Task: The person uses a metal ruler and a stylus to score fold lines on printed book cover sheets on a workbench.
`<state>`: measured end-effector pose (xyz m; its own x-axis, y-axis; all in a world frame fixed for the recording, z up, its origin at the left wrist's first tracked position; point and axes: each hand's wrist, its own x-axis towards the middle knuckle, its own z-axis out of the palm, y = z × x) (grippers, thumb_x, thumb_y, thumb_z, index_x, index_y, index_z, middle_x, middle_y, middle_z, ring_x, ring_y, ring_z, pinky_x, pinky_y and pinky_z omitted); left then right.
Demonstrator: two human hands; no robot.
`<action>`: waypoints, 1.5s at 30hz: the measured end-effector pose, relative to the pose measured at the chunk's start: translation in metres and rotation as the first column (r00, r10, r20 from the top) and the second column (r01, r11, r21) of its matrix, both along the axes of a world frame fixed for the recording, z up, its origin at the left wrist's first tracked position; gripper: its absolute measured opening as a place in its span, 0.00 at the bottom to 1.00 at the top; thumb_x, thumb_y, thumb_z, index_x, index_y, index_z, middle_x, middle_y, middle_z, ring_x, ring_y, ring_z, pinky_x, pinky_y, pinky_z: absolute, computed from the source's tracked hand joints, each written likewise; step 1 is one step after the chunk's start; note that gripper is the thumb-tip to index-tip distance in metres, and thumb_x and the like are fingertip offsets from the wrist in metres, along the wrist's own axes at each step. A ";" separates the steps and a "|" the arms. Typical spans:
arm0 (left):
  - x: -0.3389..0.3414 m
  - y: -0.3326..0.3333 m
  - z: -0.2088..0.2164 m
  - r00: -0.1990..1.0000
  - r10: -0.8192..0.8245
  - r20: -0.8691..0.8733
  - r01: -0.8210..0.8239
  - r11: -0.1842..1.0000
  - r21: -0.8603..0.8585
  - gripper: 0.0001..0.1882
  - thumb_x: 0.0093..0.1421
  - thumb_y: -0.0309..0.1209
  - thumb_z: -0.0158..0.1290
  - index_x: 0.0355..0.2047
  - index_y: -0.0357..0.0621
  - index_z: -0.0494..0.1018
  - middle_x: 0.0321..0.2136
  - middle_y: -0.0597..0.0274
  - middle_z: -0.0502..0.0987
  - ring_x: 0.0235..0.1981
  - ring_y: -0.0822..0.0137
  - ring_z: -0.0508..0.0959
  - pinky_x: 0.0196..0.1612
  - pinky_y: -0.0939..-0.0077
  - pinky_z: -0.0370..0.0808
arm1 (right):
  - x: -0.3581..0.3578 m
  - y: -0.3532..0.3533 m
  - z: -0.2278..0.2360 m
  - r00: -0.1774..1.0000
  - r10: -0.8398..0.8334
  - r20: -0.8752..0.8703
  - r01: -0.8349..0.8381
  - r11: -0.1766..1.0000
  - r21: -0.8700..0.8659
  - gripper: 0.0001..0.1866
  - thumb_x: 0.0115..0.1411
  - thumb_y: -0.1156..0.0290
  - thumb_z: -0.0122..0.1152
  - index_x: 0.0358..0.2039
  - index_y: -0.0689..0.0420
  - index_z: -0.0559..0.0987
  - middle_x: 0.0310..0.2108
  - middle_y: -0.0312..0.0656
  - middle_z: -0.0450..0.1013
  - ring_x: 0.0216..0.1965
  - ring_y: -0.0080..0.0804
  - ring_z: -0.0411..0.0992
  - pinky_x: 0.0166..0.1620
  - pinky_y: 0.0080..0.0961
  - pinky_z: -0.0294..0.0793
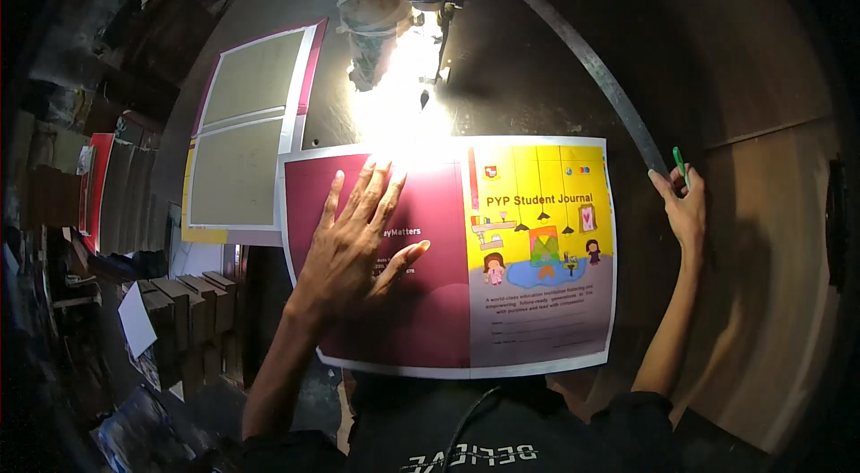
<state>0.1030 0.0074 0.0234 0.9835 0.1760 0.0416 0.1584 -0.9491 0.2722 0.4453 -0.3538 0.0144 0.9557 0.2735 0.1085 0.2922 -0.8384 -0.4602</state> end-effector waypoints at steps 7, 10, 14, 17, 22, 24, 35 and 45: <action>0.003 -0.001 0.000 0.994 0.110 -0.026 -0.107 0.990 0.088 0.45 0.65 0.62 0.44 0.71 0.43 0.53 0.69 0.40 0.57 0.73 0.49 0.51 0.73 0.42 0.38 | 0.003 -0.034 0.059 0.982 -0.136 0.130 0.107 0.972 0.207 0.17 0.64 0.56 0.64 0.36 0.59 0.79 0.30 0.37 0.73 0.35 0.29 0.71 0.47 0.31 0.70; 0.006 0.000 -0.005 0.995 0.100 -0.016 -0.098 0.993 0.071 0.45 0.65 0.63 0.44 0.71 0.43 0.54 0.68 0.39 0.59 0.72 0.48 0.53 0.73 0.42 0.37 | 0.006 -0.075 0.085 0.987 -0.073 0.141 0.070 0.997 0.028 0.20 0.64 0.56 0.65 0.20 0.53 0.74 0.20 0.30 0.64 0.26 0.20 0.62 0.36 0.22 0.63; 0.005 0.006 -0.011 0.973 0.189 0.133 -0.160 0.966 -0.204 0.39 0.67 0.53 0.48 0.70 0.43 0.54 0.66 0.36 0.60 0.70 0.45 0.58 0.72 0.42 0.45 | 0.015 -0.080 0.073 0.953 0.299 -0.055 -0.269 0.913 0.306 0.20 0.59 0.58 0.71 0.18 0.53 0.72 0.18 0.28 0.63 0.23 0.17 0.59 0.33 0.23 0.59; 0.005 0.004 0.005 0.882 0.400 0.248 -0.210 0.805 -0.554 0.31 0.69 0.38 0.52 0.69 0.43 0.58 0.65 0.37 0.63 0.69 0.46 0.61 0.71 0.43 0.53 | 0.010 -0.041 0.059 0.903 0.381 -0.199 -0.344 0.918 0.196 0.21 0.54 0.59 0.76 0.17 0.53 0.72 0.16 0.28 0.65 0.21 0.17 0.59 0.34 0.25 0.60; 0.004 0.007 -0.008 0.972 0.035 0.231 0.018 0.974 -0.224 0.23 0.62 0.43 0.59 0.59 0.63 0.75 0.64 0.50 0.68 0.68 0.52 0.64 0.72 0.45 0.50 | 0.013 -0.008 0.042 0.802 0.593 0.069 -0.596 0.801 0.050 0.20 0.45 0.60 0.82 0.19 0.54 0.74 0.20 0.31 0.69 0.24 0.20 0.62 0.33 0.26 0.60; 0.004 0.008 -0.023 0.967 -0.034 0.253 0.083 0.980 -0.182 0.22 0.59 0.47 0.62 0.55 0.72 0.78 0.62 0.52 0.71 0.67 0.52 0.66 0.71 0.46 0.51 | 0.006 -0.005 0.043 0.816 0.578 0.018 -0.576 0.811 0.104 0.18 0.44 0.64 0.82 0.26 0.57 0.78 0.33 0.38 0.75 0.32 0.26 0.68 0.39 0.30 0.69; 0.008 0.003 -0.011 0.985 0.021 0.168 0.012 0.981 -0.193 0.16 0.58 0.42 0.64 0.48 0.69 0.82 0.61 0.51 0.73 0.66 0.48 0.67 0.71 0.45 0.51 | -0.096 0.064 0.038 0.671 0.724 0.160 -0.715 0.689 -0.120 0.22 0.48 0.62 0.78 0.42 0.58 0.85 0.42 0.39 0.80 0.41 0.34 0.69 0.41 0.29 0.71; 0.007 0.004 -0.012 0.989 0.022 0.145 0.009 0.977 -0.212 0.19 0.56 0.43 0.66 0.50 0.70 0.81 0.61 0.52 0.72 0.66 0.48 0.67 0.72 0.44 0.49 | -0.095 0.053 0.023 0.678 0.698 0.230 -0.693 0.711 -0.116 0.16 0.50 0.66 0.78 0.40 0.54 0.87 0.43 0.38 0.80 0.40 0.33 0.69 0.39 0.29 0.70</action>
